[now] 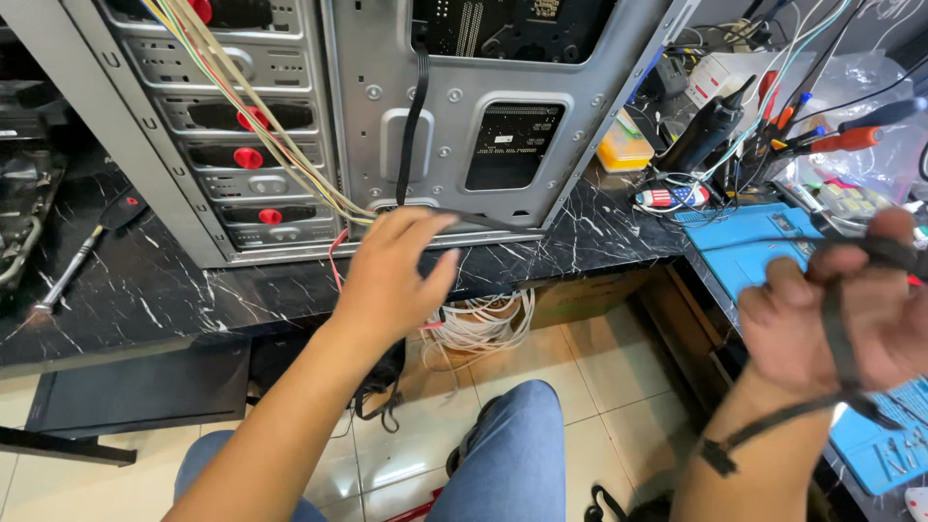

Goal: The person organizes and bundles cables inside a computer case using zip ties. They group black and red wires, secure them with ties, and adjust the case position on the table.

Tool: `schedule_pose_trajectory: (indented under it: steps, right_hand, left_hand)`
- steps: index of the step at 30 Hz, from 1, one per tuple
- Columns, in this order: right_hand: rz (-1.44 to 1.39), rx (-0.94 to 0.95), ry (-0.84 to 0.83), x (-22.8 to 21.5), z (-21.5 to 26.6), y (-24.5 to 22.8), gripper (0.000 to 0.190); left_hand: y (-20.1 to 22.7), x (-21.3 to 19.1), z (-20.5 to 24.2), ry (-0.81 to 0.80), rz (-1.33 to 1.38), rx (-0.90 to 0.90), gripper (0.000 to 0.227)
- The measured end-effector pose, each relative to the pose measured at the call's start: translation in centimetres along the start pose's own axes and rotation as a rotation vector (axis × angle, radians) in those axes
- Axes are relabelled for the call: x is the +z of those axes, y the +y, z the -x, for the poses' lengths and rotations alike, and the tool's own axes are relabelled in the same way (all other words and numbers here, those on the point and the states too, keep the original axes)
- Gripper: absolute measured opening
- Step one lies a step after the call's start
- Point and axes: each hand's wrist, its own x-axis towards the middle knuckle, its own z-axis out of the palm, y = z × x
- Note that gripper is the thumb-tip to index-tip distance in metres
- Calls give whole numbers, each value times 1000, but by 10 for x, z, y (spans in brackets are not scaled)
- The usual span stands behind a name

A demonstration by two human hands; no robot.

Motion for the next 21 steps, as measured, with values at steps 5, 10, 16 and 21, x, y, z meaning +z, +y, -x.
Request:
schedule_pose_trajectory:
  steps: [5, 10, 16, 21]
  right_hand:
    - [325, -55, 249, 11, -46, 49, 34]
    - [584, 0, 215, 27, -75, 81, 42]
    - [790, -23, 324, 17, -84, 106, 29]
    - [824, 7, 356, 26, -96, 112, 27]
  left_hand:
    - [43, 0, -52, -44, 186, 67, 55]
    - [41, 41, -63, -367, 503, -60, 70]
    - [46, 36, -49, -626, 1256, -422, 53]
    - [49, 6, -50, -762, 1315, -549, 89]
